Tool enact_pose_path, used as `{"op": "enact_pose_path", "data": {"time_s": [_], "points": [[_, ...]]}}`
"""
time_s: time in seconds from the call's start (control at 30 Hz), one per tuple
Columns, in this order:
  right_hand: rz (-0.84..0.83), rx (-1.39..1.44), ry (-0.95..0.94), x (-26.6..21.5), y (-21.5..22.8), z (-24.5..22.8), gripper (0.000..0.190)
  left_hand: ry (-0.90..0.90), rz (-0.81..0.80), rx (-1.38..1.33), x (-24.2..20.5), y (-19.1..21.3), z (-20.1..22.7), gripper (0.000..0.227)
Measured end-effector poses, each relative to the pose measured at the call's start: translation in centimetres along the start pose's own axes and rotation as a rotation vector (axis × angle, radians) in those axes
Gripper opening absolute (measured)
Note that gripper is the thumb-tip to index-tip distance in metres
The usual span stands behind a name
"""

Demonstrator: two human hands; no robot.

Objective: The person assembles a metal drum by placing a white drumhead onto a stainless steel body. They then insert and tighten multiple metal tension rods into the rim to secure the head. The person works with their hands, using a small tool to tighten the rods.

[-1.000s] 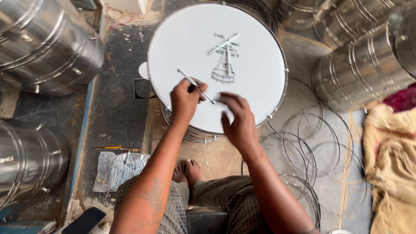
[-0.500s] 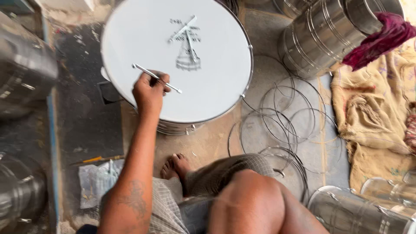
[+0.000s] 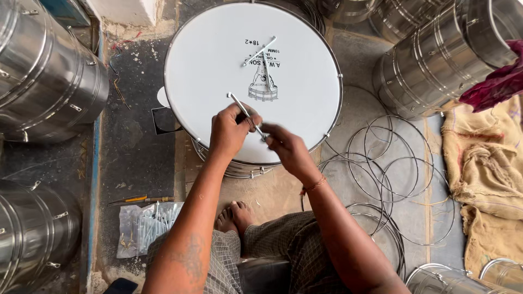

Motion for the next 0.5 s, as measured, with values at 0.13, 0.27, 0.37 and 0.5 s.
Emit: {"op": "enact_pose_path", "data": {"time_s": [0.13, 0.27, 0.37, 0.5], "points": [[-0.024, -0.17, -0.191, 1.5, -1.2, 4.5, 0.024, -0.029, -0.053, 0.126, -0.2, -0.9, 0.3, 0.018], [0.071, -0.302, -0.132, 1.1, -1.7, 3.0, 0.042, -0.062, -0.057, 0.204, -0.4, -0.8, 0.7, 0.018], [-0.04, -0.034, -0.144, 0.9, -1.4, 2.5, 0.041, -0.11, -0.059, 0.214, -0.5, -0.3, 1.0, 0.019], [-0.021, -0.065, -0.074, 0.5, -1.5, 2.3, 0.039, -0.095, -0.118, 0.182, -1.2, -1.0, 0.8, 0.018]]}}
Point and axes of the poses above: each hand's wrist, its own x-axis towards the middle knuckle, its own y-axis out of the back of the hand, z = x × y, the point moved 7 cm from there along x, towards the middle knuckle, and after that the axes turned 15 degrees about -y, right-handed, at the moved point
